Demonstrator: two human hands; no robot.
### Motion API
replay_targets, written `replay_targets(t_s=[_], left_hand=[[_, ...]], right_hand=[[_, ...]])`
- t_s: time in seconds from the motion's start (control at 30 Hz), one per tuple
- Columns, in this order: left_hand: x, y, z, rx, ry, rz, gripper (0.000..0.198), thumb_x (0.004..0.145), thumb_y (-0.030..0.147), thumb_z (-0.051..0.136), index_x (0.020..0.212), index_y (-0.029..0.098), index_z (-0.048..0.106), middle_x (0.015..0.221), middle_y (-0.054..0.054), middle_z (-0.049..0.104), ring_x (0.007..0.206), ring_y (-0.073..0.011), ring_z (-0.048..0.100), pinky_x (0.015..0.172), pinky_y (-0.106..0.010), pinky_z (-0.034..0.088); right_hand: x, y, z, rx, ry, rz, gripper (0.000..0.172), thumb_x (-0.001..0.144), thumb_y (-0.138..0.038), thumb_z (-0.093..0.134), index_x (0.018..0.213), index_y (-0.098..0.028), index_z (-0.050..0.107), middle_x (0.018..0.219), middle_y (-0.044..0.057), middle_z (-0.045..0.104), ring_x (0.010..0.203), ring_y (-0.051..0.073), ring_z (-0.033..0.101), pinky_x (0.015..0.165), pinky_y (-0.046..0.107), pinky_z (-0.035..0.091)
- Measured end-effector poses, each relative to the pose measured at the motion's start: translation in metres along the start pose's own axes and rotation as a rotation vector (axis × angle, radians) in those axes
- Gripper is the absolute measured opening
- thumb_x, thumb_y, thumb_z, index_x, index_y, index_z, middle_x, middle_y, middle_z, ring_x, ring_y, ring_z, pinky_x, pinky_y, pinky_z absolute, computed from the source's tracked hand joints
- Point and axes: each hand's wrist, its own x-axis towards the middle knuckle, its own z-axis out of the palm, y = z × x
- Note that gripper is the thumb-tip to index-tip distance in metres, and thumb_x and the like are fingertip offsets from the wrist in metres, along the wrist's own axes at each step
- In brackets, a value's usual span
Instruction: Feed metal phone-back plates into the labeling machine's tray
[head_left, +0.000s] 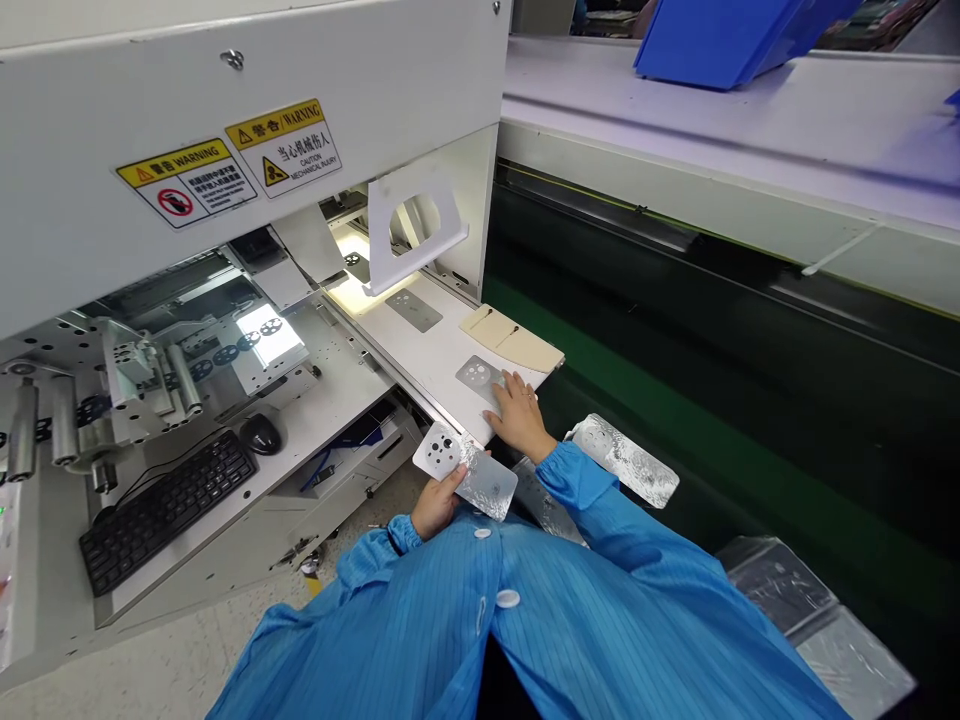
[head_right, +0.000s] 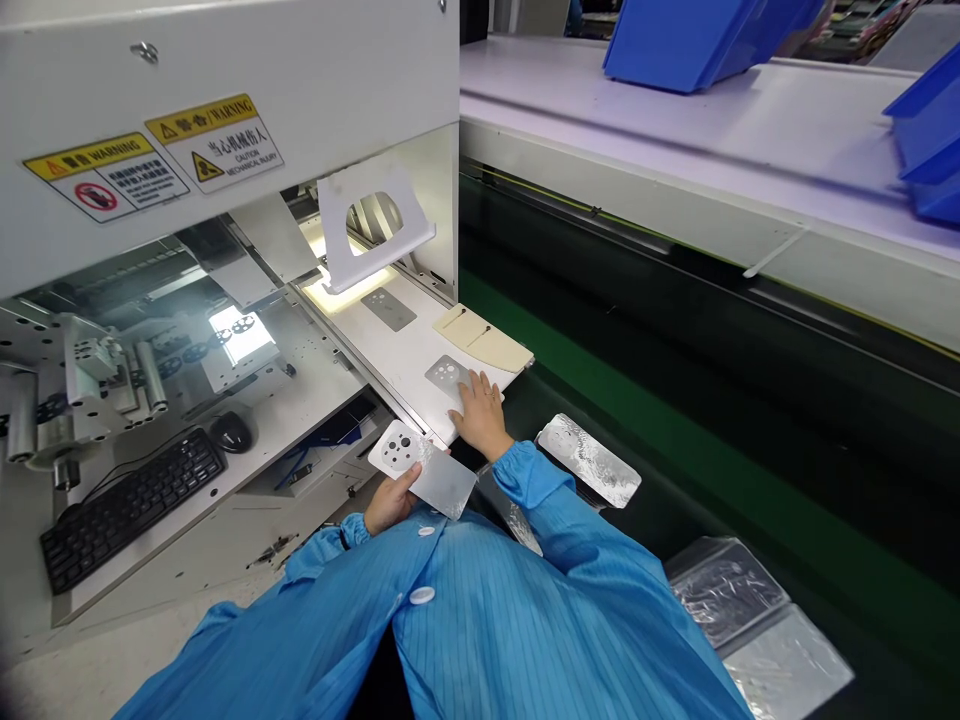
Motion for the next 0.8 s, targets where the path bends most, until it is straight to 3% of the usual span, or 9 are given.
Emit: replay_targets(t_s=[0.2,0.43,0.8], left_hand=[[0.001,0.001,-0.001,-0.018,0.069,-0.020,0.056,0.061,0.040,0.077,0.107,0.012,0.065,0.111,-0.016,0.067,0.118,-0.0336,0.052,0.103,-0.047,0.036],[-0.004,0.005,0.005,0.003,0.122,-0.018,0.055,0.060,0.041,0.077,0.105,0.012,0.066,0.112,-0.015,0.067,0.121,-0.0330,0.049,0.104,-0.043,0.035],[-0.001,0.005,-0.006,-0.010,0.130,0.036,0.058,0.060,0.041,0.076,0.111,0.015,0.063,0.112,-0.012,0.067,0.123,-0.0330,0.046,0.105,-0.043,0.034]], right_hand=[[-0.012,-0.013,0.015,0.007,-0.071,-0.076,0.059,0.092,-0.047,0.035,0.137,-0.010,0.039,0.149,0.013,0.028,0.137,0.031,0.020,0.111,0.047,0.017],[0.005,-0.022,0.019,0.007,-0.086,-0.057,0.068,0.090,-0.056,0.030,0.140,-0.010,0.034,0.150,0.012,0.025,0.139,0.030,0.016,0.111,0.047,0.013],[0.029,-0.031,0.021,0.014,-0.114,-0.016,0.072,0.090,-0.058,0.029,0.141,-0.008,0.030,0.152,0.013,0.019,0.139,0.031,0.011,0.112,0.046,0.010]])
